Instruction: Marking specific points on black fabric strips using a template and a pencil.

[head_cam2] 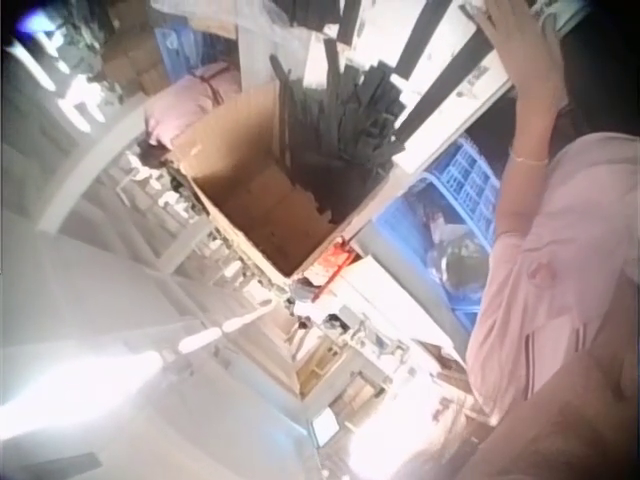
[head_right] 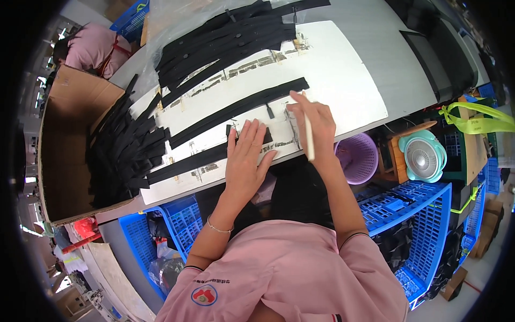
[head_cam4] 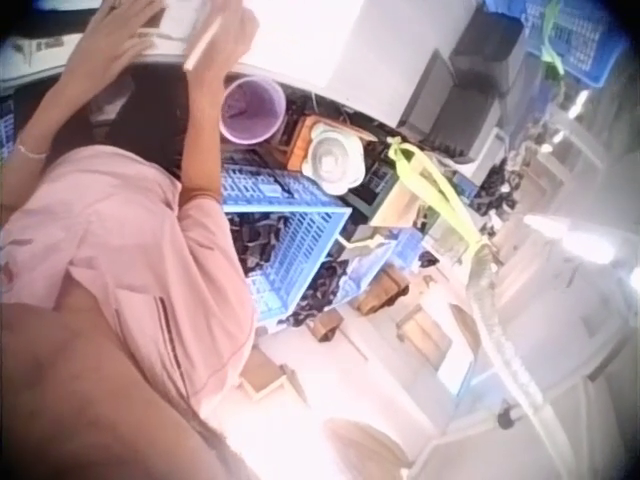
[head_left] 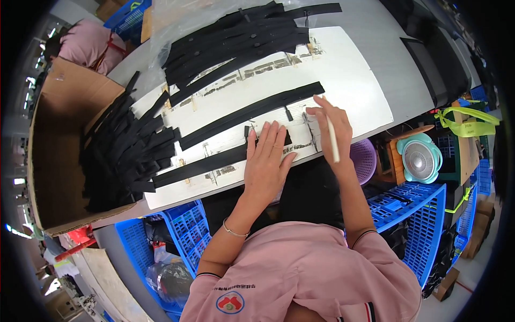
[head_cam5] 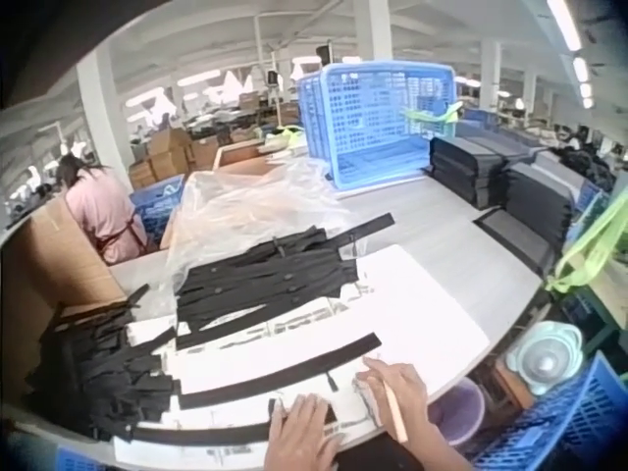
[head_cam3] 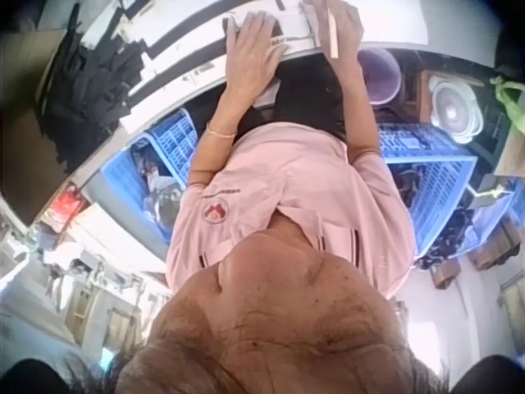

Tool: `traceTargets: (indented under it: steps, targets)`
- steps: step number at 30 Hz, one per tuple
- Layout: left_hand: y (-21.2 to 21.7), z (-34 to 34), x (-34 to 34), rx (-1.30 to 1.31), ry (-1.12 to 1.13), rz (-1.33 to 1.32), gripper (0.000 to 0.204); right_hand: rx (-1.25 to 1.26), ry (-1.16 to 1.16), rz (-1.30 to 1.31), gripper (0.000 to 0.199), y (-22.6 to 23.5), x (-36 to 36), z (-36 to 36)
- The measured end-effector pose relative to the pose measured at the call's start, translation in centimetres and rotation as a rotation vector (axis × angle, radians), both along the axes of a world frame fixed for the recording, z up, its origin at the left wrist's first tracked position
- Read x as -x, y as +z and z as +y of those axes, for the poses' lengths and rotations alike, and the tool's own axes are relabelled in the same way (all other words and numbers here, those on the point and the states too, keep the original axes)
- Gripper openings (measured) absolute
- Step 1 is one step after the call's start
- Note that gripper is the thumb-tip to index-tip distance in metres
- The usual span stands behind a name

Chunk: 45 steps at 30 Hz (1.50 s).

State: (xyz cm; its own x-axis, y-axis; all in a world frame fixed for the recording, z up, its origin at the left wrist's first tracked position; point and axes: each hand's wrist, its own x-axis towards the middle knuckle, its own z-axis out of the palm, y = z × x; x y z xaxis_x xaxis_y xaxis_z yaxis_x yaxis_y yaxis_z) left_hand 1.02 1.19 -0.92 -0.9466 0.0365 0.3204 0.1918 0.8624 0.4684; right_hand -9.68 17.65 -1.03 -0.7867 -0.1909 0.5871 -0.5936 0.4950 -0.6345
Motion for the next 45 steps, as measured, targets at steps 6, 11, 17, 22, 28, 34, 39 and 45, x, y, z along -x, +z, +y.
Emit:
traceTargets:
  steps: [6, 11, 17, 22, 28, 34, 39, 45]
  targets:
    - [0.1, -0.6, -0.6, -0.129, 0.01, 0.014, 0.068, -0.228, 0.28, 0.152, 0.047, -1.1, -5.1, -0.9]
    - [-0.4, -1.2, -2.3, -0.061, 0.107, 0.022, 0.062, -0.348, 0.192, 0.156, 0.055, -1.5, -4.5, 2.2]
    - [0.0, -2.6, -3.9, -0.022, 0.137, -0.036, 0.059, -0.386, -0.019, 0.132, 0.051, -1.1, -2.1, 6.4]
    - [0.6, -4.3, -5.7, -0.012, 0.219, -0.065, 0.058, -0.361, 0.009, 0.197, 0.041, -1.6, -2.1, 6.4]
    - [0.3, -8.3, -9.3, 0.034, 0.428, -0.042, 0.056, -0.33, -0.033, 0.168, 0.038, -2.6, -2.1, 6.1]
    - [0.1, -8.3, -10.7, 0.011, 0.508, -0.06, 0.053, -0.404, -0.087, 0.102, 0.037, -1.9, -2.1, 6.5]
    - [-0.4, -8.7, -10.8, -0.05, 0.524, -0.023, 0.053, -0.362, -0.131, 0.052, 0.029, 0.6, -3.5, 3.0]
    - [-1.3, -9.0, -11.2, -0.003, 0.549, 0.069, 0.057, 0.123, 0.303, -0.518, 0.024, 3.7, -7.6, -7.6]
